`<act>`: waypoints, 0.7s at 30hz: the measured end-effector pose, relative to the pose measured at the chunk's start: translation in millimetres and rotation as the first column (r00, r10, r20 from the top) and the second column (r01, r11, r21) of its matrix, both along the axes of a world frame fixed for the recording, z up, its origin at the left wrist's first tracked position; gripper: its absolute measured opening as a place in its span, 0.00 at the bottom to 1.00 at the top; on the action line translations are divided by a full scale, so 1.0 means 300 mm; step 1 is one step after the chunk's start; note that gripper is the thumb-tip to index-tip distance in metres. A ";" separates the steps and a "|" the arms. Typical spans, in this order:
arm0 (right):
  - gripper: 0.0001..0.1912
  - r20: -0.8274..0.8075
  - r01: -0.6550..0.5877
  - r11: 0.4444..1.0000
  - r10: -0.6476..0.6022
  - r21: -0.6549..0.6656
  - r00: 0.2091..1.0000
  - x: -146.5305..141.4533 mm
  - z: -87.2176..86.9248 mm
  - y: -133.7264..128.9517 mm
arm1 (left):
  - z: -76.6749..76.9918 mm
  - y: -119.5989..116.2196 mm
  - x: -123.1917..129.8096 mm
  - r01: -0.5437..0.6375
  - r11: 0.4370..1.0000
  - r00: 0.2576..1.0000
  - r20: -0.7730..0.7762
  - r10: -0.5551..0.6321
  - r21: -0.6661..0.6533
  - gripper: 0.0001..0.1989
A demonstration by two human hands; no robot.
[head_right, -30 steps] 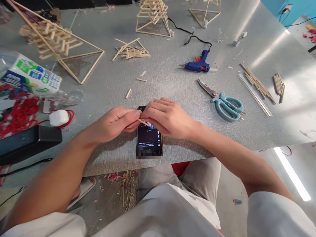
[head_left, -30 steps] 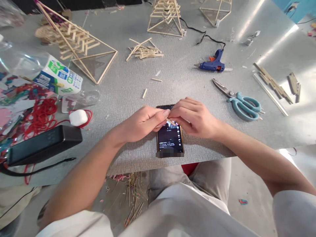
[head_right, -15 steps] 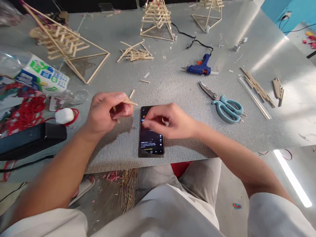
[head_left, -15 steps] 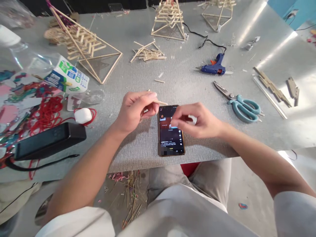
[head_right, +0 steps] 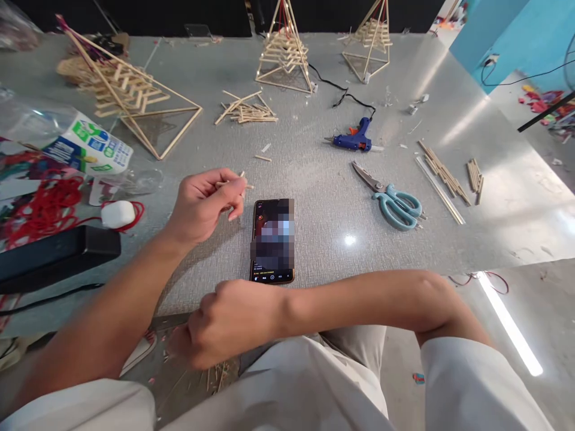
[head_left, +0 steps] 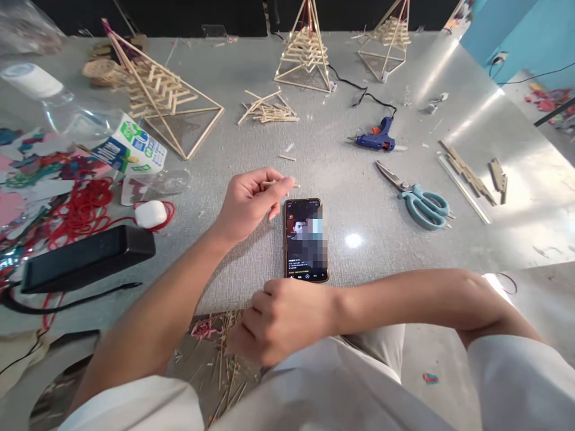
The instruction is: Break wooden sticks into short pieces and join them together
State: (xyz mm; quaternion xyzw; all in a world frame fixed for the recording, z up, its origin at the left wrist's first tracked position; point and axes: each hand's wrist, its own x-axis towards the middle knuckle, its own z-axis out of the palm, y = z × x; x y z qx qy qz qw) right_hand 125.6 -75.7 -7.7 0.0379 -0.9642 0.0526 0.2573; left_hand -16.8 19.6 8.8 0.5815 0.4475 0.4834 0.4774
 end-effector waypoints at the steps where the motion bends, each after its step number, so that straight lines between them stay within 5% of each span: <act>1: 0.22 -0.014 -0.004 1.000 0.004 -0.012 1.000 -0.002 0.014 0.020 | 0.000 -0.001 0.001 0.012 1.000 1.000 -0.009 -0.012 -0.006 0.13; 4: 0.30 -0.087 0.018 0.999 -0.021 -0.034 0.996 0.062 0.068 0.126 | -0.001 -0.006 0.007 0.039 0.999 0.998 -0.043 -0.039 -0.018 0.14; 6: 0.27 -0.125 0.227 0.972 -0.232 -0.058 0.965 0.148 0.097 0.228 | -0.006 -0.010 0.012 0.063 0.998 0.994 -0.084 -0.065 -0.030 0.14; 9: 0.23 -0.057 0.555 0.766 -0.601 -0.324 0.797 0.267 0.096 0.379 | -0.020 -0.019 0.020 0.137 0.989 0.980 -0.139 -0.144 -0.058 0.14; 15: 0.26 0.044 0.243 0.575 -0.339 -0.781 0.940 0.309 -0.007 0.456 | -0.027 -0.037 0.024 0.189 0.980 0.948 -0.249 -0.200 -0.070 0.16; 18: 0.24 -0.015 0.116 0.485 -0.259 -0.867 0.966 0.299 -0.020 0.425 | -0.013 -0.048 0.020 0.192 0.980 0.933 -0.301 -0.200 -0.056 0.18; 21: 0.21 -0.023 0.092 0.461 -0.238 -0.883 0.971 0.299 -0.008 0.409 | -0.005 -0.056 0.019 0.200 0.978 0.927 -0.313 -0.206 -0.051 0.19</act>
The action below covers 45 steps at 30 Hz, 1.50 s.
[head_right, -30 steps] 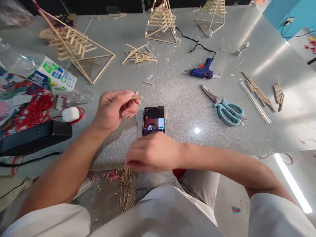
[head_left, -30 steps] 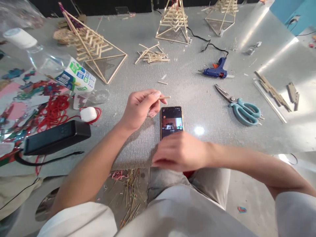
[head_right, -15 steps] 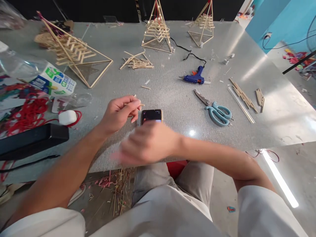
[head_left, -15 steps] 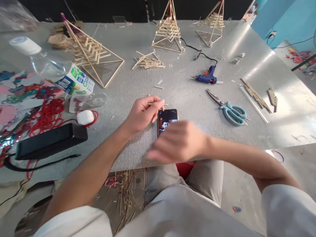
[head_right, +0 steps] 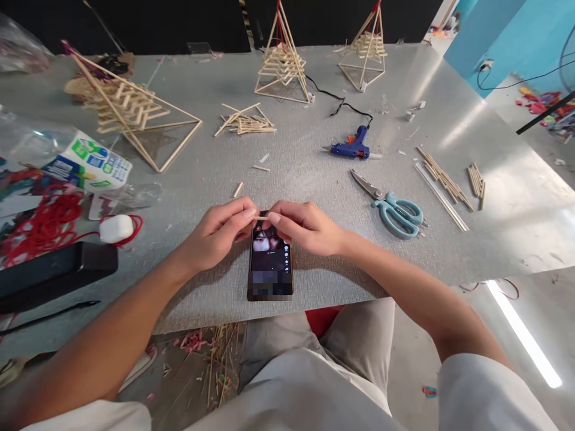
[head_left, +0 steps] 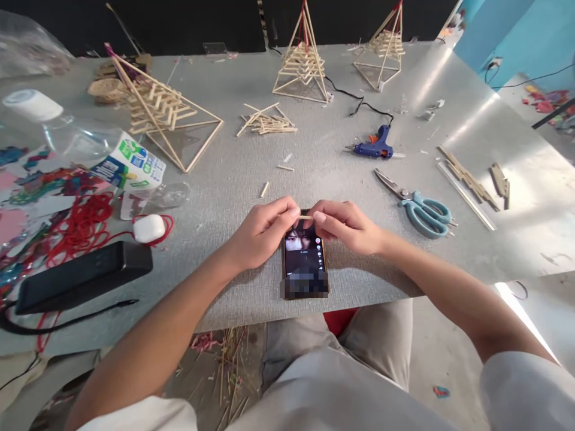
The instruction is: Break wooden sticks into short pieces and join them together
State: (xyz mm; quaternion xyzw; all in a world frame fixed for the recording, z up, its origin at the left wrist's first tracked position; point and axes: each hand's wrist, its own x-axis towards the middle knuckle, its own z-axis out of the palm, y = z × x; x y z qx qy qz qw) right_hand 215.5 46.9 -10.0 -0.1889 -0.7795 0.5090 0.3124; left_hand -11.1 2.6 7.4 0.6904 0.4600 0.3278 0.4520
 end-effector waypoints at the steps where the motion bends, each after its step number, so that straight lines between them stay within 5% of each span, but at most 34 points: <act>1: 0.20 0.013 0.000 1.000 -0.001 0.010 1.000 0.001 0.004 -0.001 | 0.000 -0.002 0.000 0.003 1.000 1.000 0.003 -0.003 0.003 0.19; 7: 0.17 0.037 0.074 0.991 -0.078 0.111 0.996 0.007 0.001 0.012 | -0.002 0.004 -0.003 -0.005 1.000 0.998 0.070 0.006 -0.012 0.19; 11: 0.19 0.060 0.140 0.985 -0.147 0.101 0.987 0.021 -0.005 0.027 | 0.014 0.013 -0.008 -0.070 0.986 0.994 -0.067 0.081 0.150 0.17; 16: 0.24 0.137 0.048 0.992 -0.064 0.117 0.988 0.017 -0.004 0.031 | 0.015 0.012 0.003 0.004 0.963 0.989 -0.145 0.036 0.270 0.14; 21: 0.24 0.147 0.092 0.959 -0.135 0.269 0.980 0.011 -0.003 0.033 | 0.009 0.020 -0.001 0.068 0.867 0.958 -0.276 0.083 0.494 0.13; 30: 0.24 0.214 0.248 0.871 -0.363 0.424 0.907 0.009 0.001 0.012 | -0.015 0.017 -0.005 0.228 0.698 0.841 -0.498 0.210 0.679 0.16; 39: 0.24 0.267 0.342 0.863 -0.452 0.371 0.851 -0.016 0.006 0.000 | -0.031 0.002 0.010 0.313 0.662 0.674 -0.650 0.351 0.682 0.17; 45: 0.22 0.283 0.414 0.784 -0.573 0.462 0.769 -0.053 -0.006 -0.047 | -0.041 -0.022 0.036 0.283 0.631 0.568 -0.656 0.497 0.723 0.14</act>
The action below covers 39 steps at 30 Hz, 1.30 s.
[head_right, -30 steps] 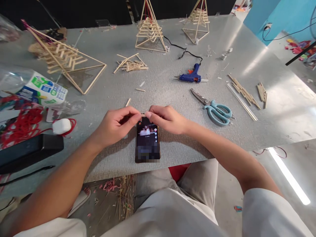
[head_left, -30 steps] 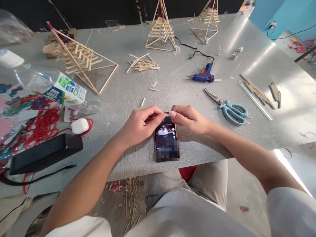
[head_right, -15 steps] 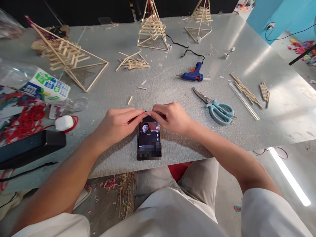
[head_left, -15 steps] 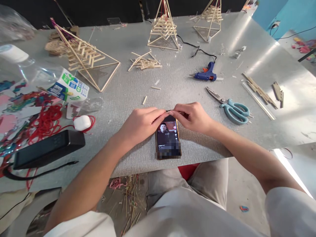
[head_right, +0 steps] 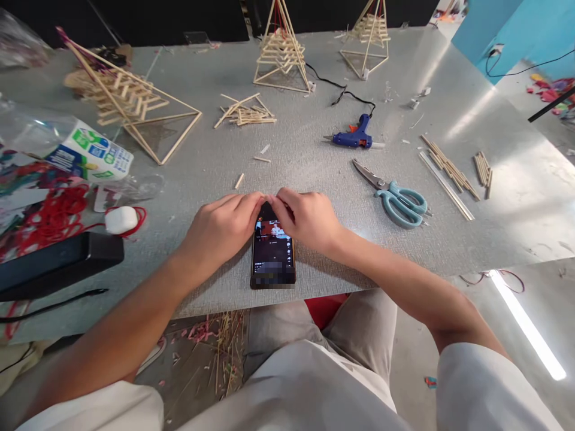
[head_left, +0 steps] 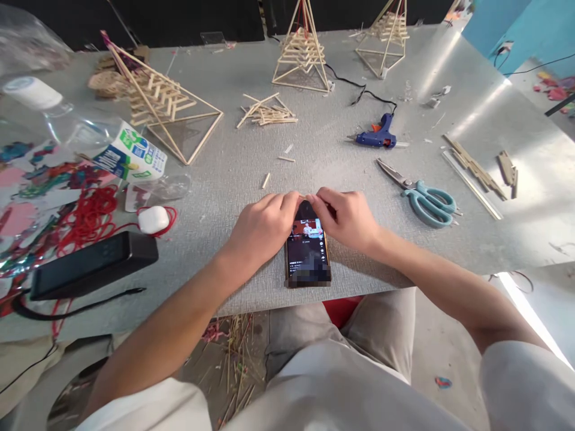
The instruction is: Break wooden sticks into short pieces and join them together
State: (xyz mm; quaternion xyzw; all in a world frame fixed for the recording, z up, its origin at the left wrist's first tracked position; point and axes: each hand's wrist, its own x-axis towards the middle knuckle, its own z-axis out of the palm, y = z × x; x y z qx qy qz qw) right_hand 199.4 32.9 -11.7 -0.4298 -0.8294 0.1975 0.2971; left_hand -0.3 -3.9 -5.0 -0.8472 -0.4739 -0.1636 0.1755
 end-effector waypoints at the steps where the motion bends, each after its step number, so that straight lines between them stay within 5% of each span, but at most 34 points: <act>1: 0.21 0.011 0.016 1.000 -0.016 0.018 1.000 -0.005 -0.003 -0.009 | -0.001 -0.003 0.003 -0.014 1.000 1.000 -0.003 0.014 0.008 0.13; 5: 0.21 0.041 0.027 0.997 -0.030 0.070 0.999 -0.010 -0.004 -0.027 | -0.006 0.004 0.003 -0.017 1.000 1.000 0.006 0.017 -0.003 0.14; 8: 0.24 -0.102 0.003 1.000 -0.003 0.007 0.995 0.008 0.016 -0.006 | -0.003 0.020 -0.008 0.124 0.992 0.977 0.177 -0.116 -0.035 0.15; 11: 0.31 -0.400 -0.245 0.941 0.137 -0.232 0.906 0.035 0.040 0.037 | 0.014 0.018 -0.008 0.293 0.945 0.864 0.462 -0.198 -0.144 0.13; 15: 0.34 -0.700 -0.675 0.545 0.208 -0.497 0.683 0.060 0.055 0.070 | 0.051 -0.025 0.013 0.516 0.814 0.670 0.718 -0.189 -0.267 0.14; 20: 0.36 -0.811 -0.818 0.140 0.118 -0.558 0.573 0.047 0.043 0.051 | 0.073 -0.066 0.034 0.606 0.759 0.552 0.812 -0.187 -0.237 0.13; 22: 0.38 -0.831 -0.835 0.023 0.093 -0.549 0.549 0.033 0.027 0.040 | 0.072 -0.075 0.039 0.633 0.744 0.544 0.806 -0.232 -0.213 0.12; 24: 0.39 -0.832 -0.832 -0.029 0.067 -0.553 0.551 0.022 0.012 0.033 | 0.068 -0.082 0.045 0.667 0.719 0.538 0.793 -0.285 -0.194 0.14; 27: 0.38 -0.844 -0.843 -0.029 0.004 -0.537 0.537 0.017 0.011 0.030 | 0.066 -0.088 0.045 0.653 0.734 0.519 0.816 -0.255 -0.186 0.14; 32: 0.33 -0.889 -0.881 0.124 -0.040 -0.457 0.455 0.038 0.051 0.043 | 0.068 -0.026 -0.017 0.250 0.950 0.572 0.820 0.009 -0.185 0.15; 36: 0.28 -0.831 -0.775 0.336 -0.044 -0.535 0.554 0.045 0.045 0.065 | 0.039 0.074 -0.096 -0.114 0.973 0.923 0.341 0.179 -0.203 0.10; 39: 0.25 -0.804 -0.691 0.482 -0.049 -0.538 0.592 0.046 0.019 0.087 | -0.002 0.119 -0.137 -0.299 0.933 0.948 0.050 0.314 -0.198 0.10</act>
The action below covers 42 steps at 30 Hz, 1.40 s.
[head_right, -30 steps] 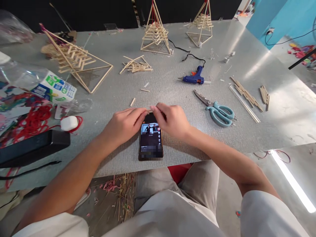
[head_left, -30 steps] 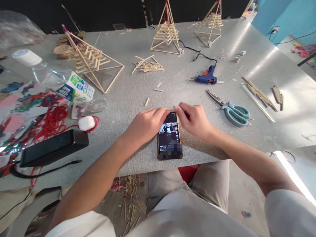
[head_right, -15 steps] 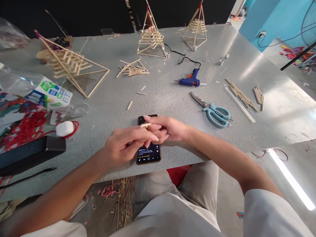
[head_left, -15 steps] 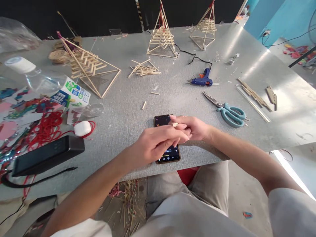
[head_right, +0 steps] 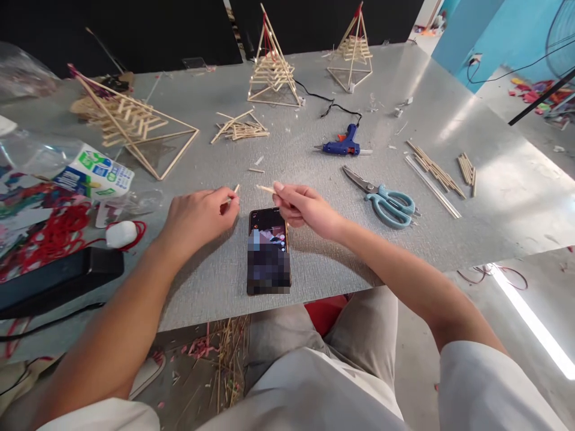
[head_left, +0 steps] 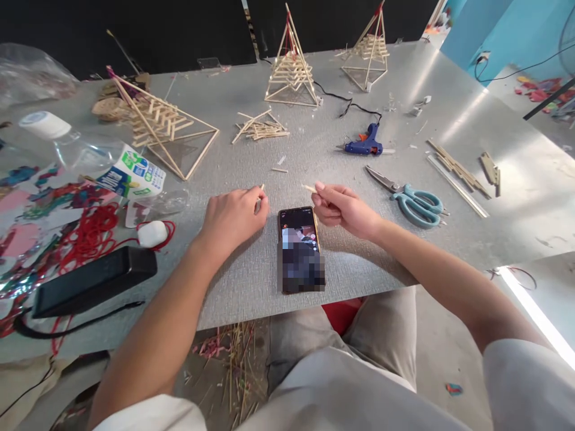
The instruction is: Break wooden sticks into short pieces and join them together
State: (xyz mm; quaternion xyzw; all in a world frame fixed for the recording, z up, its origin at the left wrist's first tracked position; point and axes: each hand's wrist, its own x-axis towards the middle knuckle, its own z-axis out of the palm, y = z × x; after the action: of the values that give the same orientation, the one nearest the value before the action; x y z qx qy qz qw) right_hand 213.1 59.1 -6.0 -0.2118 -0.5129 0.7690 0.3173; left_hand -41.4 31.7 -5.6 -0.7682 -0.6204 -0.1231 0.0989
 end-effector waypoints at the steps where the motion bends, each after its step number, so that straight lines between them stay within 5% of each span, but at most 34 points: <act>1: 0.24 0.011 0.025 0.999 -0.025 0.025 1.000 0.000 -0.008 0.007 | -0.014 0.007 -0.010 -0.014 1.000 1.000 -0.027 0.014 -0.005 0.09; 6: 0.23 0.059 0.137 0.963 -0.154 0.233 0.986 -0.002 -0.020 0.022 | -0.054 0.014 -0.031 0.058 0.989 0.998 -0.013 -0.057 0.134 0.09; 11: 0.22 0.124 0.229 0.850 -0.322 0.474 0.939 -0.010 -0.028 0.002 | 0.004 -0.015 0.027 0.131 0.962 0.970 0.168 -0.174 0.239 0.11; 14: 0.21 0.148 0.230 0.801 -0.366 0.553 0.919 -0.011 -0.033 -0.014 | 0.064 -0.055 0.081 0.373 0.925 0.801 0.477 -0.362 0.075 0.15; 17: 0.20 0.141 0.237 0.790 -0.376 0.565 0.916 -0.008 -0.025 -0.029 | 0.102 -0.089 0.111 0.437 0.900 0.658 0.682 -0.320 0.000 0.19; 23: 0.16 0.135 0.224 0.708 -0.413 0.670 0.901 0.002 -0.004 -0.035 | 0.089 -0.089 0.122 0.409 0.912 0.601 0.763 -0.238 -0.037 0.15; 33: 0.19 0.133 0.145 0.816 -0.261 0.559 0.956 0.032 0.003 0.002 | 0.081 -0.074 0.101 0.475 0.875 0.515 0.835 -0.191 -0.093 0.15; 42: 0.19 0.210 0.052 0.800 -0.218 0.597 0.953 0.041 0.018 0.002 | 0.084 -0.079 0.109 0.448 0.893 0.541 0.809 -0.229 -0.047 0.14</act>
State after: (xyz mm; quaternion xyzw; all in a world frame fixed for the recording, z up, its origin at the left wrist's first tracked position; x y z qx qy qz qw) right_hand 225.3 59.6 -0.6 -0.2422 -0.7459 0.5130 0.3490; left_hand -8.7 8.0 19.5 -0.7469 -0.4481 -0.3845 -0.3058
